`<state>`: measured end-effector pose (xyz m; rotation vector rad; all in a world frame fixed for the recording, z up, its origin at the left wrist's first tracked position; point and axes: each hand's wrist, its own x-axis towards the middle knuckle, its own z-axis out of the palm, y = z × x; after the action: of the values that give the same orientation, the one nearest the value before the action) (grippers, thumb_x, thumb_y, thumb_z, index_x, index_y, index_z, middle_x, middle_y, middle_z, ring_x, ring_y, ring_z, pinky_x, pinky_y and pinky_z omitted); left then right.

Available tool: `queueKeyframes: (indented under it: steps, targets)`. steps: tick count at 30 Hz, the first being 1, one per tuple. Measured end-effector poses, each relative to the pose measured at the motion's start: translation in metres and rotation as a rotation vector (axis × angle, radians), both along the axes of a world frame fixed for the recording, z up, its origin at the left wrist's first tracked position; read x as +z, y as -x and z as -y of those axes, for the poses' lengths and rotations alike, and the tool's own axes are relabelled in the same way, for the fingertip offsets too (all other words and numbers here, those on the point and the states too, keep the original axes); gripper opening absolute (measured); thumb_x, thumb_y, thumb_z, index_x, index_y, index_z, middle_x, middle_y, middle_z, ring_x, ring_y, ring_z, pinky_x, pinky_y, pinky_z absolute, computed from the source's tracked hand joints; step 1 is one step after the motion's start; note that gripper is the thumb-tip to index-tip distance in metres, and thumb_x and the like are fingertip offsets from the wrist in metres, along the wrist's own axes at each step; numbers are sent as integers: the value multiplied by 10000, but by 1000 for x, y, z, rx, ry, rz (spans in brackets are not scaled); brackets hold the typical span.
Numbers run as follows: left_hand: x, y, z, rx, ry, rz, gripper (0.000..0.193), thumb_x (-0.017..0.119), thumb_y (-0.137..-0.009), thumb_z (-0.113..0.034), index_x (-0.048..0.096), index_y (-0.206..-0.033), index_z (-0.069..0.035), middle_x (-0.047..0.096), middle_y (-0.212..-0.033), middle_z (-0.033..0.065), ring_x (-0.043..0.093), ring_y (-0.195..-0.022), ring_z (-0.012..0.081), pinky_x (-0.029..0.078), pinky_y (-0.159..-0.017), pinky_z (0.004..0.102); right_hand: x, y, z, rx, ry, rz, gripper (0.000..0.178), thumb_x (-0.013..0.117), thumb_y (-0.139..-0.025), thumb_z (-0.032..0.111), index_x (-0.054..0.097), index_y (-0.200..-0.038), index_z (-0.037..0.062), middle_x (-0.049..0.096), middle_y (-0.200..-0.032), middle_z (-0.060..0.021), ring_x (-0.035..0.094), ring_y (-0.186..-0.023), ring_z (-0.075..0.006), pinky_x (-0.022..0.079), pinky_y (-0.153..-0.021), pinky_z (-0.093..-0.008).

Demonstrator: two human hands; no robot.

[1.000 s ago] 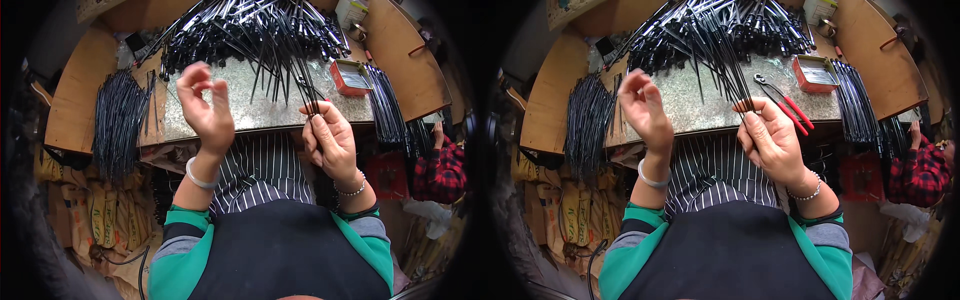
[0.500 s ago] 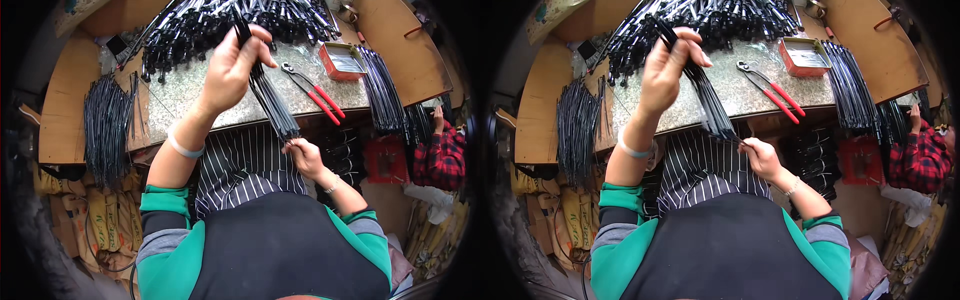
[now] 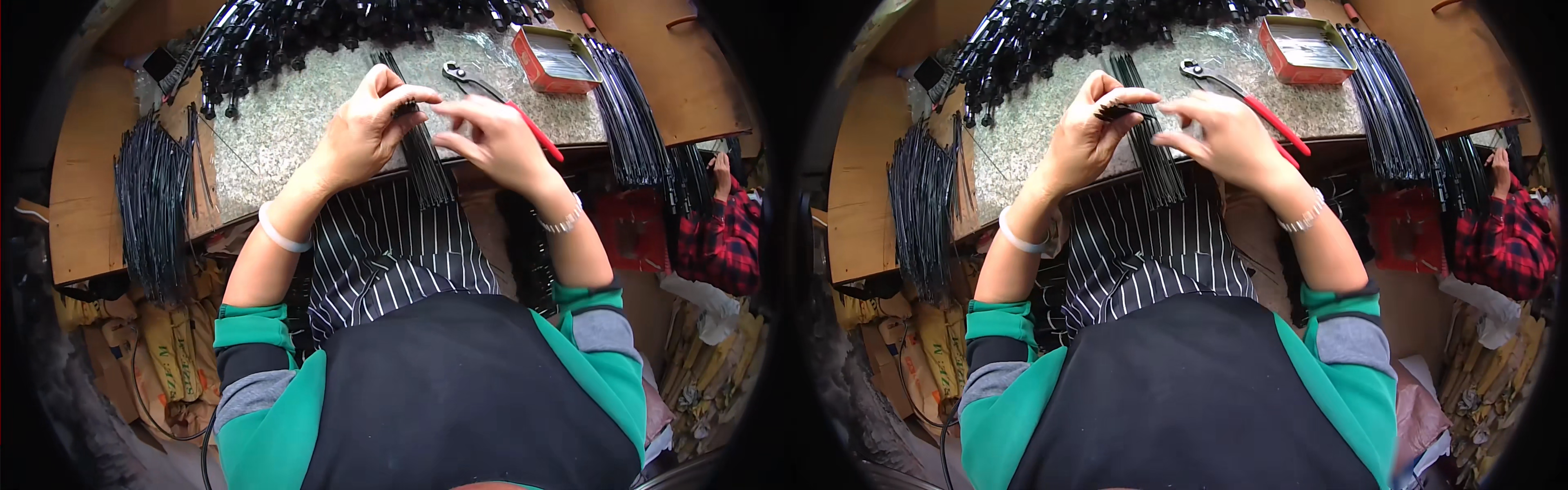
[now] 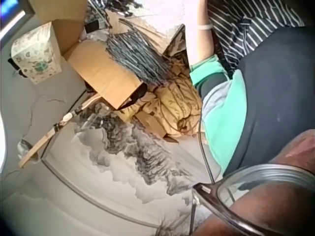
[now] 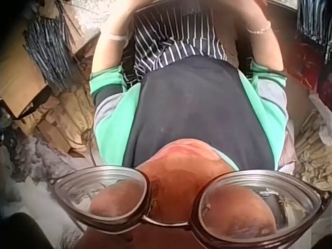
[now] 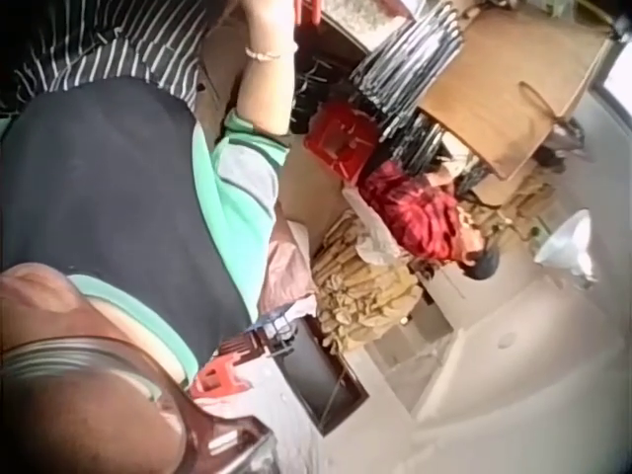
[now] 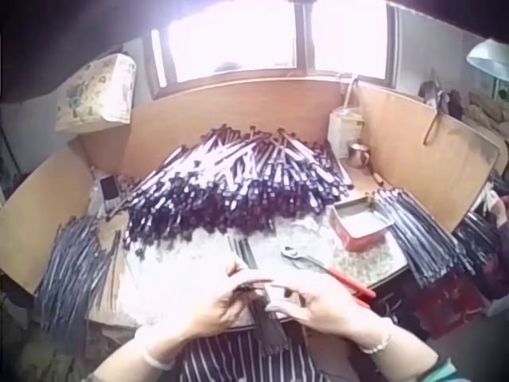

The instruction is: Assembling wiring harnesses by bundling wires and inserting them into connectors using pliers and wire cutters.

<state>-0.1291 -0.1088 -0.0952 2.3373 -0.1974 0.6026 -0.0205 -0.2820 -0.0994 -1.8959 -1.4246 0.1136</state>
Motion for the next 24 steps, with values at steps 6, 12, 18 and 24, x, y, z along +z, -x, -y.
queueKeyframes:
  steps: [6, 12, 18, 24]
  targets:
    - [-11, -1, -7, -20, 16, 96, 399, 674, -723, -42, 593, -1104, -128, 486, -856, 77, 515, -748, 188, 457, -651, 276, -30, -22, -48, 197, -111, 70, 208, 675, -760, 161, 611, -914, 36, 555, -862, -92, 568, -737, -187, 455, -631, -291]
    - [-15, 14, -8, -15, 124, 427, 237, 766, -645, -158, 656, -831, -60, 489, -1045, 128, 538, -941, 226, 460, -815, 313, -33, -20, -48, 212, -26, -92, 139, 648, -753, 92, 656, -885, 49, 568, -870, -71, 587, -765, -188, 471, -678, -279]
    - [-9, -2, 11, -277, 72, 193, 284, 628, -706, 15, 675, -971, -78, 591, -1059, 116, 584, -964, 250, 482, -832, 333, -27, -24, -37, 212, 114, -74, 358, 605, -691, 21, 589, -1048, 35, 566, -957, -93, 586, -861, -246, 471, -749, -292]
    - [-15, -1, 14, -213, -59, 260, 510, 477, -630, 187, 656, -1027, -77, 600, -1073, 129, 609, -964, 254, 505, -829, 319, 19, -92, 17, -238, 81, -47, 209, 635, -775, 85, 640, -967, 2, 617, -874, -99, 602, -784, -199, 480, -695, -287]
